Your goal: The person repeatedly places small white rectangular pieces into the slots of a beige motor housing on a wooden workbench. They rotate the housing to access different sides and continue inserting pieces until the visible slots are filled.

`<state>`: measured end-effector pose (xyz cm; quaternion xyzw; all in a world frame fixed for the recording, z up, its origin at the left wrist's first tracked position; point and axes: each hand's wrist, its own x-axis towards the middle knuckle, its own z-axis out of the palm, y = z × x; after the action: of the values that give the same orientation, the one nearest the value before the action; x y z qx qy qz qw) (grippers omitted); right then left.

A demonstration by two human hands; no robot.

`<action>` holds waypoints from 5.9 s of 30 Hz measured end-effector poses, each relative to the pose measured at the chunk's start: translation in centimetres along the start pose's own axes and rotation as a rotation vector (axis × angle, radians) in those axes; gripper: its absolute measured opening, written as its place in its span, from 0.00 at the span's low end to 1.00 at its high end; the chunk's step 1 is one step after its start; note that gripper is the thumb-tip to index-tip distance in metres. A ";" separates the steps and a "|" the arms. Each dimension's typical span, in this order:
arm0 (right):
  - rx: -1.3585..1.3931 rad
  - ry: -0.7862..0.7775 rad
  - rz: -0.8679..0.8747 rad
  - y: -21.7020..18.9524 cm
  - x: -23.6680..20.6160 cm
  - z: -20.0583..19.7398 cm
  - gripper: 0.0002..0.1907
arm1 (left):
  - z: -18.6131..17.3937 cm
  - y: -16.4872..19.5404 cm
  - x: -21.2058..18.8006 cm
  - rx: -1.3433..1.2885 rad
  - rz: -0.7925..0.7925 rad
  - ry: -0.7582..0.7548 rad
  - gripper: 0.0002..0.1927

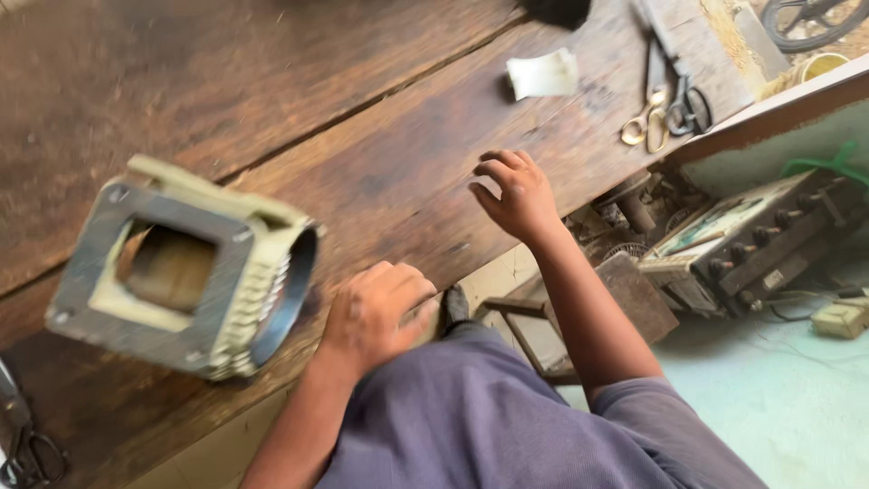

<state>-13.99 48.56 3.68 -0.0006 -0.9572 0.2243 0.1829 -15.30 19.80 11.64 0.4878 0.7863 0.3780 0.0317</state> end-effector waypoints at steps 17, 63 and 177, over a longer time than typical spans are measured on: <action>-0.185 0.039 0.097 18.2 9.0 -4.3 0.18 | 12.5 0.2 11.5 -0.039 -0.252 -0.271 0.08; 0.292 -0.450 -0.618 -27.9 -10.3 5.0 0.26 | 5.5 -3.4 -26.3 -0.658 -0.788 0.761 0.03; 0.531 -0.265 -0.692 -14.3 -13.3 -3.2 0.26 | 12.4 8.1 -16.8 -0.819 -0.802 0.738 0.06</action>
<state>0.65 36.00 7.84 0.3947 -0.8257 0.3856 0.1168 4.71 15.45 2.55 -0.0535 0.6591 0.7457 0.0813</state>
